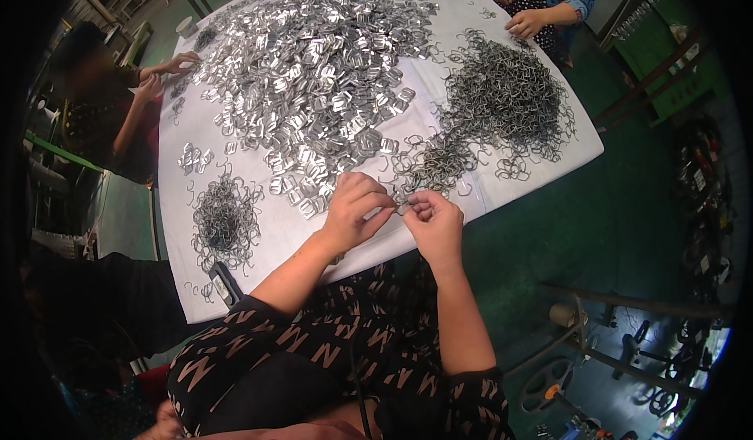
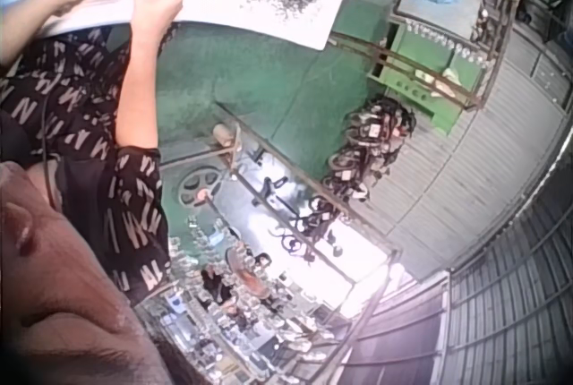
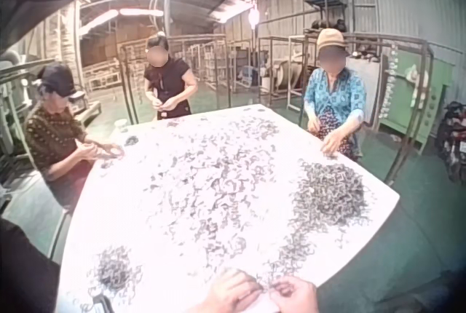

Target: The person sits at a table and repeatedly picks up small metal hooks and rectangular metal plates. They attach the hooks to the plates by hand and then hang the assembled items on a nearby metal rack. The process is repeated continuously with other workers visible in the background.

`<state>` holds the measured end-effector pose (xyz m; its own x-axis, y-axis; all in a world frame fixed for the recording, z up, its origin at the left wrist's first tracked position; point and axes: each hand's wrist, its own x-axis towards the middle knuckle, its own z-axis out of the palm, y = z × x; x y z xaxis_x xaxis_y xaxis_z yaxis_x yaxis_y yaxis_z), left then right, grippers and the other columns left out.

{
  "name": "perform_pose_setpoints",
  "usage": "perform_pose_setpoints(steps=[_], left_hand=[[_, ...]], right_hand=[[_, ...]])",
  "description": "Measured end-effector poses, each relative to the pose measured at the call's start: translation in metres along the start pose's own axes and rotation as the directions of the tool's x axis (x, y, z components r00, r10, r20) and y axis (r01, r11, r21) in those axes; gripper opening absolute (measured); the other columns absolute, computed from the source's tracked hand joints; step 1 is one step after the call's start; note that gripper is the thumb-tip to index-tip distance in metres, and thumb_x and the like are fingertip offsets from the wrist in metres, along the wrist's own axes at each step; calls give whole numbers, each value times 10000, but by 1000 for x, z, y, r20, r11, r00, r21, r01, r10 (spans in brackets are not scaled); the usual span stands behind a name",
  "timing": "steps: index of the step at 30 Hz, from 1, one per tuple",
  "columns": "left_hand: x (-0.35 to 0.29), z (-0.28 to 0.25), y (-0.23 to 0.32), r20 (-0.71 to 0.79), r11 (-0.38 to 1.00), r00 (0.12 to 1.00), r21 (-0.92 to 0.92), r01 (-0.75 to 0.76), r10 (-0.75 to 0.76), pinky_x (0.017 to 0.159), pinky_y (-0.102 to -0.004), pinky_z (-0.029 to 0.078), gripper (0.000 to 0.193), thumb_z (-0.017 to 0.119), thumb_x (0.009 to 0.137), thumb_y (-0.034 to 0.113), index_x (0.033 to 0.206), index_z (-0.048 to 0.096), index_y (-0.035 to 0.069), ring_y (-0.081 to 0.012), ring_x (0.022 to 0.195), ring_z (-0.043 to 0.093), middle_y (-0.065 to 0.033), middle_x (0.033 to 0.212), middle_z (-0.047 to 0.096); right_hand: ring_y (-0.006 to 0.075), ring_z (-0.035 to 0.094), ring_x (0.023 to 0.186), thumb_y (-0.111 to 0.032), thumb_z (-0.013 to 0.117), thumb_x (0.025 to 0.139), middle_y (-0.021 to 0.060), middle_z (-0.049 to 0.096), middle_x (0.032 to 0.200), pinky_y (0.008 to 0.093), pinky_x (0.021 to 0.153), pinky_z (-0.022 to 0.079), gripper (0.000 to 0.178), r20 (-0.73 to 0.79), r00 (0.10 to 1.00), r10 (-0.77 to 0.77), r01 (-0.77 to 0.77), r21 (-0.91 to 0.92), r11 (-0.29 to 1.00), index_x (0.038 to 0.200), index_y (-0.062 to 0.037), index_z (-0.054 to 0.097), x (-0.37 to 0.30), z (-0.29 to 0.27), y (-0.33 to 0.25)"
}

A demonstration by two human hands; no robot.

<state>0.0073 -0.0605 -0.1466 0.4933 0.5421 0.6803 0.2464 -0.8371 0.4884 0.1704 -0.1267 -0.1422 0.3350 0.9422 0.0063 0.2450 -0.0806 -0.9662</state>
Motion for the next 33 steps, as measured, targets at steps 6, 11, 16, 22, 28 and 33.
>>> perform_pose_setpoints(steps=[6, 11, 16, 22, 28, 33], left_hand=[[-12, 11, -1, -53, 989, 989, -67, 131, -135, 740, -346, 346, 185, 748, 661, 60, 781, 612, 98, -212, 821, 542, -18, 826, 591], [-28, 11, 2, -162, 934, 949, -285, 217, -270, 759, -344, 365, 179, 752, 668, 62, 776, 610, 84, -241, 821, 546, -36, 808, 597], [-43, 16, 36, -189, 858, 943, -491, 149, -272, 882, -414, 406, 134, 726, 738, 104, 788, 603, 94, -298, 1049, 520, -90, 1068, 564], [-47, 36, 49, -88, 704, 945, -690, 170, -315, 723, -384, 470, 130, 699, 770, 109, 800, 586, 52, -289, 809, 602, -77, 814, 625], [-45, 16, 43, 44, 608, 922, -740, 289, -385, 733, -347, 498, 120, 685, 797, 90, 878, 626, 23, -250, 786, 635, -92, 833, 650], [-49, 5, 30, 84, 590, 879, -710, 384, -470, 793, -312, 506, 86, 643, 845, 15, 850, 558, 8, -194, 906, 659, -127, 967, 692]], right_hand=[[147, 639, 654, -22, 686, 794, 99, 682, 790, 278, 631, 500, 119, -66, 976, -207, 184, -255, 949, 894, 37, 659, -7, 5, -19], [215, 676, 760, -2, 652, 817, 143, 692, 861, 308, 705, 514, 148, 31, 969, -246, 247, -208, 946, 957, 43, 659, -12, 9, -19], [216, 634, 854, 40, 560, 903, 162, 659, 945, 318, 779, 514, 128, 64, 956, -286, 292, -126, 948, 995, 109, 617, -45, -13, 3], [185, 607, 893, -34, 556, 951, 146, 625, 980, 283, 808, 493, 191, 124, 960, -252, 270, -160, 949, 1101, 85, 544, -56, -35, 6], [141, 565, 827, 32, 552, 927, 94, 579, 892, 262, 778, 480, 183, 40, 985, -165, 162, 73, 984, 1102, 64, 511, -53, -23, 6], [124, 604, 809, -48, 630, 891, 62, 629, 873, 262, 733, 476, 127, -23, 986, -166, 163, -85, 983, 974, 49, 637, 29, -24, 34]])
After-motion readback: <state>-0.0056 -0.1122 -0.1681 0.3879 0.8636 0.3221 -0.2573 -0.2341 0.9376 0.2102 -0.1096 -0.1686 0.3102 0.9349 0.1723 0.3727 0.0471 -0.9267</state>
